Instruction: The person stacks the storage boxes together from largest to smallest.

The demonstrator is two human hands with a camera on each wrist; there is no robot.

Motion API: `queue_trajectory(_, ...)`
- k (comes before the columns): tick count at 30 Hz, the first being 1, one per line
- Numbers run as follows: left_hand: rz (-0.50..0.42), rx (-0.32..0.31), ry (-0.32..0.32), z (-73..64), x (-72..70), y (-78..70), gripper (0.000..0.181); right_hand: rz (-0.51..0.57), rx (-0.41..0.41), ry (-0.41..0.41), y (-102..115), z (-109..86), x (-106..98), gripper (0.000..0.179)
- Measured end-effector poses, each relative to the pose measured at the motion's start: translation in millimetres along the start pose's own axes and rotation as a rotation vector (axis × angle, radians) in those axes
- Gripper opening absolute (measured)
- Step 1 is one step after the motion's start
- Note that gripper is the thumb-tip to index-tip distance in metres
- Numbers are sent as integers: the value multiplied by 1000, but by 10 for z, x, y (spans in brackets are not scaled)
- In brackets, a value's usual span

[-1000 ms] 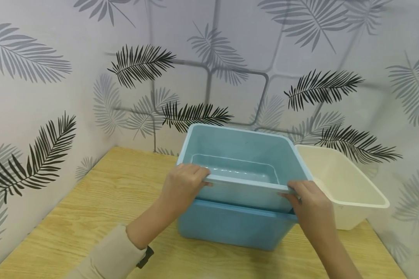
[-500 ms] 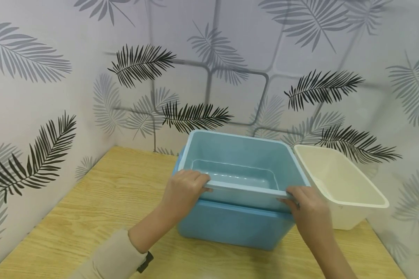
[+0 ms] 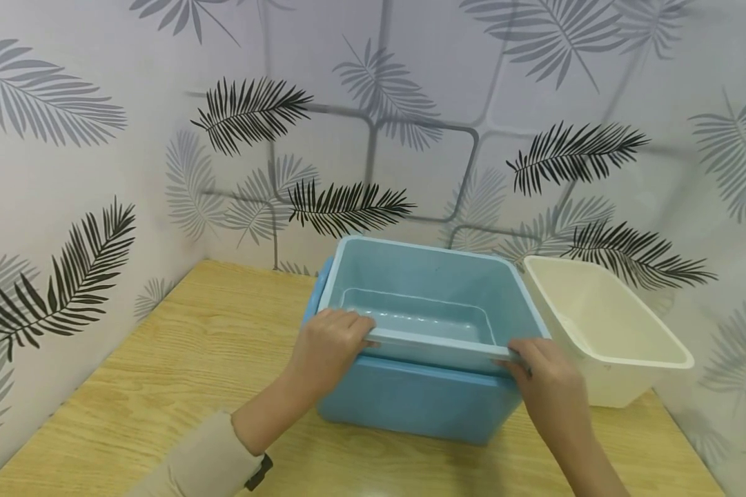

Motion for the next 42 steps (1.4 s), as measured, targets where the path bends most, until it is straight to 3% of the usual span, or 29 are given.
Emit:
queue_trajectory(12,46,14,54,-74,60,-14,24,4,-22,18,16,-91,66,26)
queue_trajectory(17,42,15,47,-100,67,-17,24,23,-43,7,18,-109,66,59)
queue_trajectory(19,40,12,48,-114,76,-15,24,32,-49,2,20,-113,64,61)
queue_trajectory(31,4,-11,44,-127,77,1,24,58,-36,-24,12,-128,62,56)
queue_trajectory(36,-2,-10,84,-105,99,3,24,55,-27,-23,4,-134,67,57)
queue_trajectory(42,-75,-2,185,-71,145,39,21,48,-24,-30,9,-133,58,57)
Point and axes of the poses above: each hand's wrist, its own z-axis towards the middle knuckle, its own x-axis out of the palm, y = z × x, the point moved 10 cm from there along z, towards the middle knuckle, and after that the axes turned 9 degrees about -x, right-handed, at the moved point
